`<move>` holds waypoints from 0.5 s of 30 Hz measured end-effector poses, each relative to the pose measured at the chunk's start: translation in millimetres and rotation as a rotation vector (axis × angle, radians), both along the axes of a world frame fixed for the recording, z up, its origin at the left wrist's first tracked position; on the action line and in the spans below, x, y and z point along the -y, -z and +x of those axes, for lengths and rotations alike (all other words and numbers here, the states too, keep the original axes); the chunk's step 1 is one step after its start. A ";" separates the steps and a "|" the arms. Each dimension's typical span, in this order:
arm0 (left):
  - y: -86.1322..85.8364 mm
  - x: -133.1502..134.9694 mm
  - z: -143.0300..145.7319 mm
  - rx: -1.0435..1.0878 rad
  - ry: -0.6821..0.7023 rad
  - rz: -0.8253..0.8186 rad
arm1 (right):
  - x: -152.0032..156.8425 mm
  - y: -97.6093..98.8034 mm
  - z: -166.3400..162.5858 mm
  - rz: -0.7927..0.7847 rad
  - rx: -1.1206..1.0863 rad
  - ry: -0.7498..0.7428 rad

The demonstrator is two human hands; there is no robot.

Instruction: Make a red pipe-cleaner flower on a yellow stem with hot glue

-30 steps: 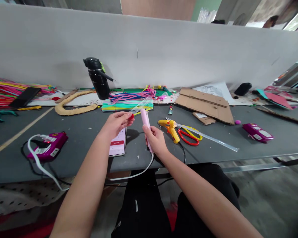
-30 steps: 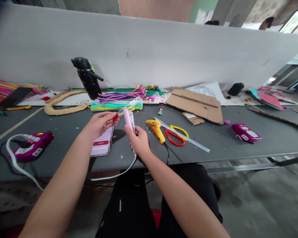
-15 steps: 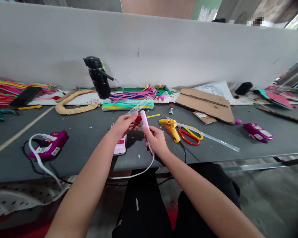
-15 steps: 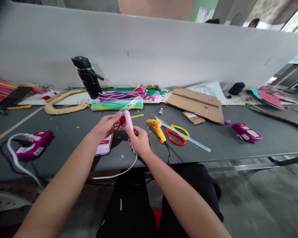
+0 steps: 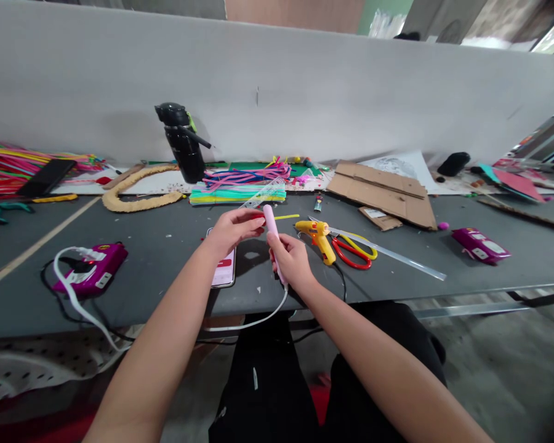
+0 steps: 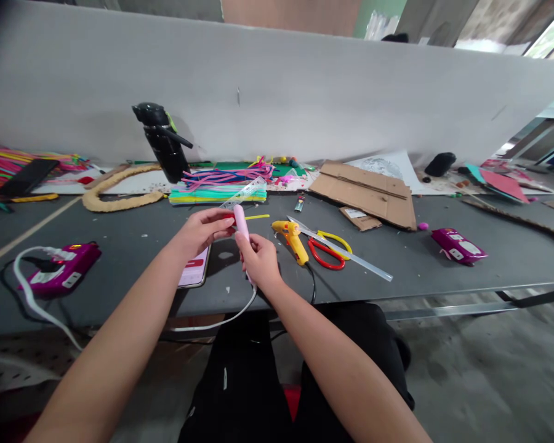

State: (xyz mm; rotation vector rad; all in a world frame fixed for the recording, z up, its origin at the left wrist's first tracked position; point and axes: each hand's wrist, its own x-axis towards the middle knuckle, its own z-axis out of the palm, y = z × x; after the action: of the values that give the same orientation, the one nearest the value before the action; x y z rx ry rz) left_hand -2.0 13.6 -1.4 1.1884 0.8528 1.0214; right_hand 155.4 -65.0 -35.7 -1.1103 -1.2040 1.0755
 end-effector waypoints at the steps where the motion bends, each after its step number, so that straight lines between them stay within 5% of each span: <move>1: 0.5 -0.1 0.0 0.001 -0.015 0.006 | 0.4 -0.3 -0.1 0.004 0.003 0.003; 15: -1.6 -5.3 -5.0 -0.010 -0.096 -0.052 | 1.3 -0.6 -0.4 0.009 -0.030 0.036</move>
State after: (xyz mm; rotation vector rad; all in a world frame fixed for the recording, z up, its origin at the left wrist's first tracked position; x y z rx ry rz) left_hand -7.0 18.9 0.2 1.1182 0.9466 1.0647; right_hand 155.0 -66.3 -35.0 -1.1012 -1.1602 1.0546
